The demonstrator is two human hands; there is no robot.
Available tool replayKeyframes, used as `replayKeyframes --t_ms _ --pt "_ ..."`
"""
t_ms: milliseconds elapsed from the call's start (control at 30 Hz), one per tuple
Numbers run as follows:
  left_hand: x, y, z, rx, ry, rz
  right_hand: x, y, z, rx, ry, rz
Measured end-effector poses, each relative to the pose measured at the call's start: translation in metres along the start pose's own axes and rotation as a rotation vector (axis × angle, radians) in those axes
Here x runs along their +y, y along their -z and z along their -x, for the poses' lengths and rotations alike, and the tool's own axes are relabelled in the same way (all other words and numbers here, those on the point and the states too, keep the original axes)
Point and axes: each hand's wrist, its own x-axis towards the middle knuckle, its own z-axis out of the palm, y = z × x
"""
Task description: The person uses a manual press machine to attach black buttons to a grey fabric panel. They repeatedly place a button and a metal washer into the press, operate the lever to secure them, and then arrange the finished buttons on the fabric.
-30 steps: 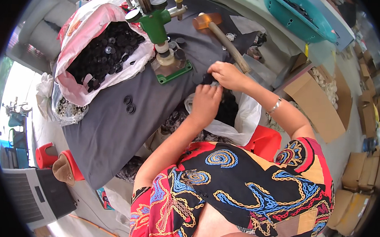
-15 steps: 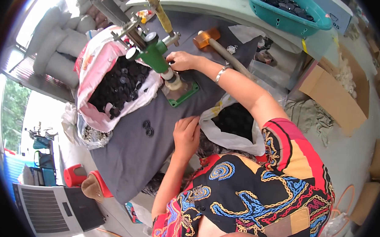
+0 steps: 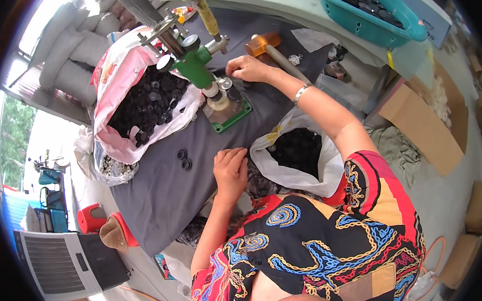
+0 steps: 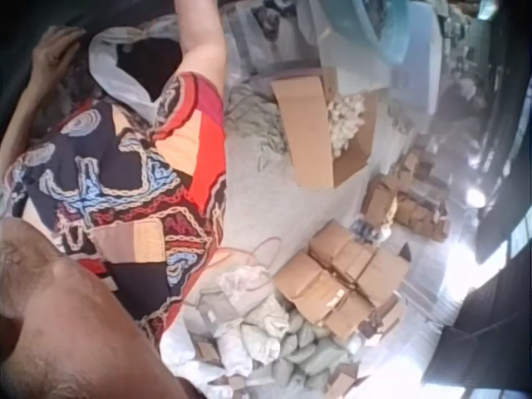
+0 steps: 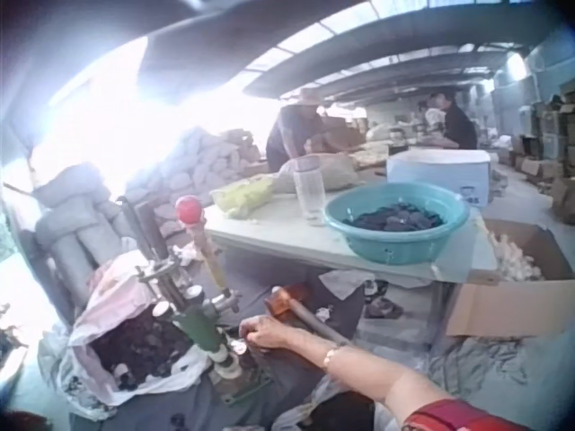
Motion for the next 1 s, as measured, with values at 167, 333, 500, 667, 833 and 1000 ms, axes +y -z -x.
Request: replayKeyframes --t_ms 167,333,500,667,833,1000 --pt "-0.002 -0.002 -0.003 -0.012 0.008 0.014 -0.009 -0.035 -0.039 -0.013 0.347 0.184" --pt "-0.004 0.000 -0.006 -0.002 0.026 0.047 -0.008 -0.038 -0.048 -0.137 0.238 0.330" --pt "-0.040 0.008 -0.039 0.206 0.235 0.071 -0.007 -0.037 -0.029 -0.080 0.251 0.183" --pt "-0.107 -0.007 -0.081 0.235 0.281 -0.080 -0.022 -0.031 -0.032 -0.090 0.200 0.269" --pt "-0.131 -0.012 -0.116 0.174 0.378 0.013 -0.017 -0.016 -0.020 -0.040 0.125 0.107" --pt "-0.128 -0.022 -0.134 0.068 0.662 0.617 -0.007 -0.027 -0.022 -0.014 0.143 0.029"
